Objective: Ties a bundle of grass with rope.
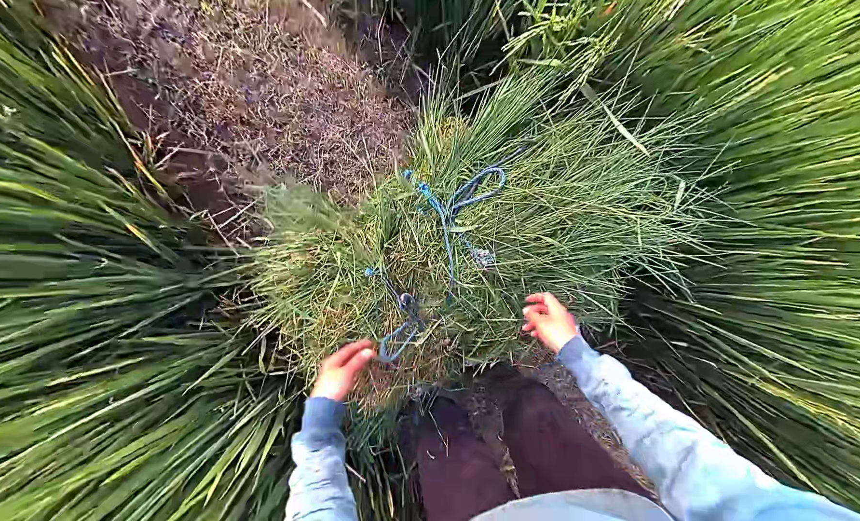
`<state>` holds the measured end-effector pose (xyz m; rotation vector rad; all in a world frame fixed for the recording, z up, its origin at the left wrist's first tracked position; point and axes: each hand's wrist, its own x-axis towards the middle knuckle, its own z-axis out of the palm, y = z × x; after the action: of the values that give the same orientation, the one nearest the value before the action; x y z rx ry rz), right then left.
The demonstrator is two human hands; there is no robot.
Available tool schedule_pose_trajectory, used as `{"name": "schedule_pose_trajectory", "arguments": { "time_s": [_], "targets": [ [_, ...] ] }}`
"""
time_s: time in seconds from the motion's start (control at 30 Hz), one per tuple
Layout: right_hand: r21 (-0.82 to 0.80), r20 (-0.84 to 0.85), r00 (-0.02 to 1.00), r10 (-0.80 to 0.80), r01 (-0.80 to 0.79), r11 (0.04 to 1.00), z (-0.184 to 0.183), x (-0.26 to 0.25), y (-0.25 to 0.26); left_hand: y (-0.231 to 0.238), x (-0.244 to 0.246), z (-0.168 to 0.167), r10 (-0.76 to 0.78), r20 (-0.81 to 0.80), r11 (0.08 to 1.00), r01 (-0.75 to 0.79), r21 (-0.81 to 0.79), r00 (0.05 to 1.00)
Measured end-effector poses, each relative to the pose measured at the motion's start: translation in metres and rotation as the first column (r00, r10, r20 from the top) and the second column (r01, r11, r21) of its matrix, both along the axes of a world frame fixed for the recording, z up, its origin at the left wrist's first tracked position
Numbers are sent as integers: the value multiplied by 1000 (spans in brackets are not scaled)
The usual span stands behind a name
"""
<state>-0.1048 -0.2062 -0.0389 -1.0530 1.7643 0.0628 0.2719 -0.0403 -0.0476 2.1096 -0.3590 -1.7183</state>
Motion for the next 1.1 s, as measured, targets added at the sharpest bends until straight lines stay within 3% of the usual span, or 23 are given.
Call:
{"name": "schedule_pose_trajectory", "arguments": {
  "time_s": [0.07,0.13,0.2,0.27,0.33,0.37,0.43,0.5,0.53,0.57,0.63,0.7,0.77,0.87,0.9,0.93,0.97,1.0,1.03,1.07,1.1],
  "targets": [
    [-65,-34,988,149,-151,986,6,-13,-11,17,25,8,243,76,968,-238,-75,967],
    [-151,-84,949,304,-314,937,12,-14,-24,24,42,5,351,215,933,-320,-165,911],
    [-255,-152,885,441,-466,847,15,-6,-43,20,47,-5,279,337,957,-229,-180,899],
    [-334,-214,796,566,-605,723,9,7,-65,12,40,-28,54,442,995,-9,-102,895],
    [-392,-262,691,674,-714,580,-5,23,-88,2,14,-51,-64,494,997,79,-10,867],
    [-415,-275,649,709,-745,522,-11,33,-99,0,-3,-59,-41,514,999,50,-2,857],
    [-413,-285,578,764,-794,446,-16,54,-117,15,-48,-71,201,629,978,-114,-176,751],
    [-398,-309,521,796,-831,389,-13,69,-123,46,-105,-71,507,737,862,-252,-440,447],
    [-393,-340,505,794,-843,368,-7,73,-119,66,-137,-70,602,743,794,-316,-520,292],
    [-400,-384,499,777,-848,347,1,71,-110,86,-171,-69,669,717,714,-436,-547,195],
    [-399,-456,473,754,-866,301,20,60,-83,108,-228,-80,803,583,410,-823,-393,121],
    [-384,-439,386,811,-897,219,23,38,-47,117,-257,-111,937,332,126,-992,-24,111],
    [-249,-280,252,926,-951,184,13,18,-1,115,-263,-145,994,95,33,-982,185,52],
    [-67,18,75,997,-995,76,-8,12,57,88,-254,-192,997,5,-71,-973,218,-71],
    [-55,62,42,997,-997,46,-16,15,71,81,-252,-203,999,47,-33,-983,182,-25],
    [-50,79,16,997,-999,20,-23,20,83,78,-252,-210,981,145,102,-981,166,126],
    [-43,78,-3,997,-999,0,-28,28,92,76,-253,-210,897,244,321,-923,214,369],
    [-42,57,-19,998,-999,-16,-33,39,98,78,-253,-208,709,290,560,-763,322,643],
    [-50,22,-25,999,-998,-24,-38,53,102,81,-252,-207,499,277,709,-570,414,821],
    [-74,-26,-18,1000,-997,-20,-44,69,103,83,-252,-205,404,247,762,-474,442,881],
    [-116,-86,4,996,-993,-6,-51,85,103,84,-256,-207,429,231,760,-487,430,874]
  ]
}}
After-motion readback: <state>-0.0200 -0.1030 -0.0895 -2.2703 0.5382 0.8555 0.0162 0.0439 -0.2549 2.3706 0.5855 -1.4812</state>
